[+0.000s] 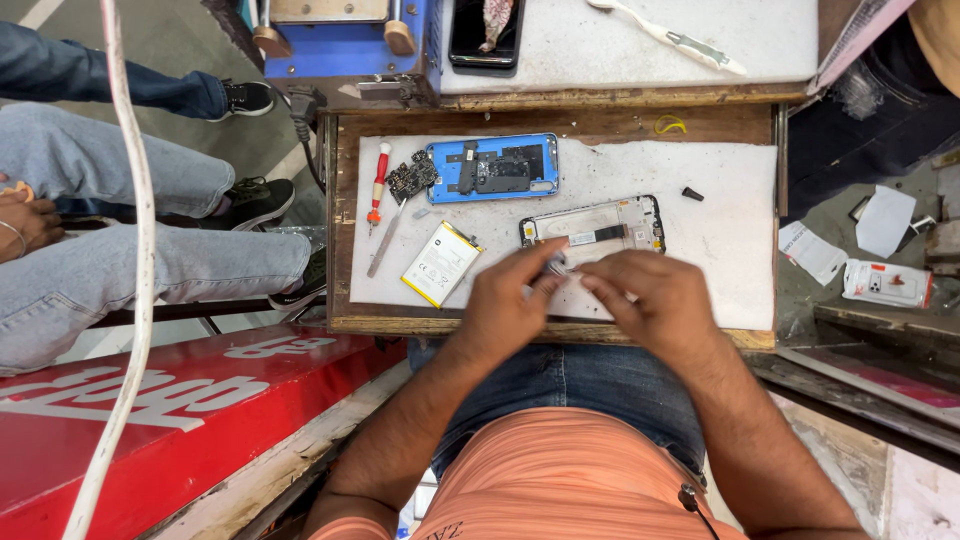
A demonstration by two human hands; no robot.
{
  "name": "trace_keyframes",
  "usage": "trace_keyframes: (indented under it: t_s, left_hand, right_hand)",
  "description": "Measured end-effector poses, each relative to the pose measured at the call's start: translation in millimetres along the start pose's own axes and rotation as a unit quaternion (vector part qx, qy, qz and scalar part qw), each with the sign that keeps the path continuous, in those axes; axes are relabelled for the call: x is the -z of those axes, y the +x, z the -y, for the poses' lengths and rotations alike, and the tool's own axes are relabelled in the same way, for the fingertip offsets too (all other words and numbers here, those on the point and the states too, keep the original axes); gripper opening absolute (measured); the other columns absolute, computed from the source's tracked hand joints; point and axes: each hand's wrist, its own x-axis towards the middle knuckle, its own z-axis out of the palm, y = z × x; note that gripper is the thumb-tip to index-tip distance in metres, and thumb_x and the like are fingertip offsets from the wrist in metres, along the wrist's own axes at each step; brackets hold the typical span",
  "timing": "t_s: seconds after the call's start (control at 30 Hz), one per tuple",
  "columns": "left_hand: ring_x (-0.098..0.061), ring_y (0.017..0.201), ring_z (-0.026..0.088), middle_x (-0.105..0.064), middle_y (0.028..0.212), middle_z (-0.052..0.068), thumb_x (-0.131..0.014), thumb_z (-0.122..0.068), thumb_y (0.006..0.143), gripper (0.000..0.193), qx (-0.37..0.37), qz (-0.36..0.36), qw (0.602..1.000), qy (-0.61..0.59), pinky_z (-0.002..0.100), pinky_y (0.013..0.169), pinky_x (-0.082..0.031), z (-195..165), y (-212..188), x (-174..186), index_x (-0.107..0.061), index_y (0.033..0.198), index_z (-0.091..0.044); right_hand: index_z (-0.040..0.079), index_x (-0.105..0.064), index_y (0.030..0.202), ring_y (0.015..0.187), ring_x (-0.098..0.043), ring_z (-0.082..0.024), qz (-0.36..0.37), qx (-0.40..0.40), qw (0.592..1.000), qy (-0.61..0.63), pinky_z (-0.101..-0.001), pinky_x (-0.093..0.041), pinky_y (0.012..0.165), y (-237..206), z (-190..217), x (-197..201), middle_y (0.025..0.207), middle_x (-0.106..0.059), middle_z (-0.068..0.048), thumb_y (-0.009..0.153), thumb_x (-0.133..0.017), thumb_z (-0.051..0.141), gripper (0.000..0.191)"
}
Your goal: The person reassembles a disassembled smartphone on a workbench. They place a battery into the chassis, then install the motherboard and other internal components, using a small plastic tool to adjust parts.
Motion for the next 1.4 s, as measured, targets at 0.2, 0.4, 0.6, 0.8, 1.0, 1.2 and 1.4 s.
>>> trace_keyframes:
  t_s: [0.2, 0.4, 0.6, 0.8, 1.0, 1.2, 1.4]
  left_hand:
    - [-0.071, 0.085, 0.014, -0.077, 0.1, 0.011, -0.077, -0.015, 0.091, 0.036, 0.219, 0.064, 0.969, -0.094, 0.028, 0.072, -0.058, 30.3, 35.1, 40.1, -0.067, 0.126, -0.011]
    - [-0.069, 0.082, 0.015, -0.074, 0.098, 0.006, -0.082, -0.017, 0.085, 0.035, 0.119, 0.106, 0.987, -0.01, 0.03, 0.074, -0.058, 37.6, 52.1, 44.5, -0.074, 0.119, -0.01]
    - [-0.067, 0.089, 0.017, -0.074, 0.101, 0.004, -0.081, -0.021, 0.086, 0.035, 0.116, 0.125, 0.984, 0.049, 0.03, 0.069, -0.055, 35.1, 60.6, 42.3, -0.074, 0.119, -0.013]
    - [-0.069, 0.095, 0.018, -0.074, 0.1, 0.004, -0.082, -0.021, 0.085, 0.035, 0.107, 0.121, 0.986, 0.038, 0.031, 0.074, -0.055, 32.5, 58.2, 42.5, -0.073, 0.118, -0.014]
    - [-0.071, 0.094, 0.018, -0.074, 0.104, 0.006, -0.083, -0.022, 0.084, 0.036, 0.108, 0.106, 0.988, 0.032, 0.033, 0.08, -0.059, 32.0, 51.0, 41.6, -0.072, 0.117, -0.013]
    - [-0.073, 0.092, 0.018, -0.074, 0.105, 0.007, -0.081, -0.024, 0.085, 0.037, 0.128, 0.108, 0.985, 0.032, 0.034, 0.082, -0.06, 31.3, 46.8, 40.4, -0.069, 0.119, -0.013]
    - [-0.074, 0.088, 0.019, -0.077, 0.095, 0.007, -0.081, -0.024, 0.086, 0.036, 0.122, 0.096, 0.987, 0.049, 0.035, 0.081, -0.06, 33.3, 44.9, 37.6, -0.069, 0.118, -0.013]
  right_hand:
    - [0.008, -0.076, 0.117, 0.085, -0.074, -0.013, -0.125, -0.125, 0.984, 0.04, -0.0268, -0.06, 0.073, -2.3, -40.9, 10.1, 0.099, -0.077, -0.008, 0.108, -0.07, 0.01, 0.011]
    - [0.009, -0.077, 0.112, 0.092, -0.071, -0.017, -0.135, -0.164, 0.977, 0.016, -0.03, -0.057, 0.076, -8.4, -65.5, -1.1, 0.103, -0.077, -0.009, 0.104, -0.073, 0.01, 0.009]
    - [0.015, -0.078, 0.108, 0.13, -0.057, -0.028, -0.062, -0.04, 0.994, -0.077, -0.0439, -0.047, 0.113, -5.0, -59.6, -9.5, 0.125, -0.073, -0.006, 0.092, -0.078, 0.012, 0.016]
    - [0.025, -0.076, 0.123, 0.148, -0.032, -0.043, 0.061, -0.011, 0.981, -0.183, -0.0624, -0.028, 0.119, 4.8, -42.1, -20.5, 0.15, -0.056, -0.008, 0.09, -0.076, 0.036, 0.035]
    - [0.033, -0.074, 0.128, 0.153, -0.015, -0.047, 0.089, -0.039, 0.969, -0.227, -0.0755, -0.014, 0.117, 9.8, -25.9, -39.0, 0.158, -0.043, -0.014, 0.088, -0.071, 0.055, 0.046]
    - [0.033, -0.074, 0.124, 0.153, -0.015, -0.047, 0.098, -0.052, 0.966, -0.233, -0.0755, -0.015, 0.118, 10.1, -25.6, -40.2, 0.156, -0.045, -0.013, 0.087, -0.071, 0.056, 0.044]
    - [0.033, -0.074, 0.125, 0.152, -0.016, -0.047, 0.103, -0.059, 0.964, -0.238, -0.0756, -0.017, 0.116, 9.6, -28.3, -42.1, 0.156, -0.044, -0.015, 0.087, -0.071, 0.056, 0.045]
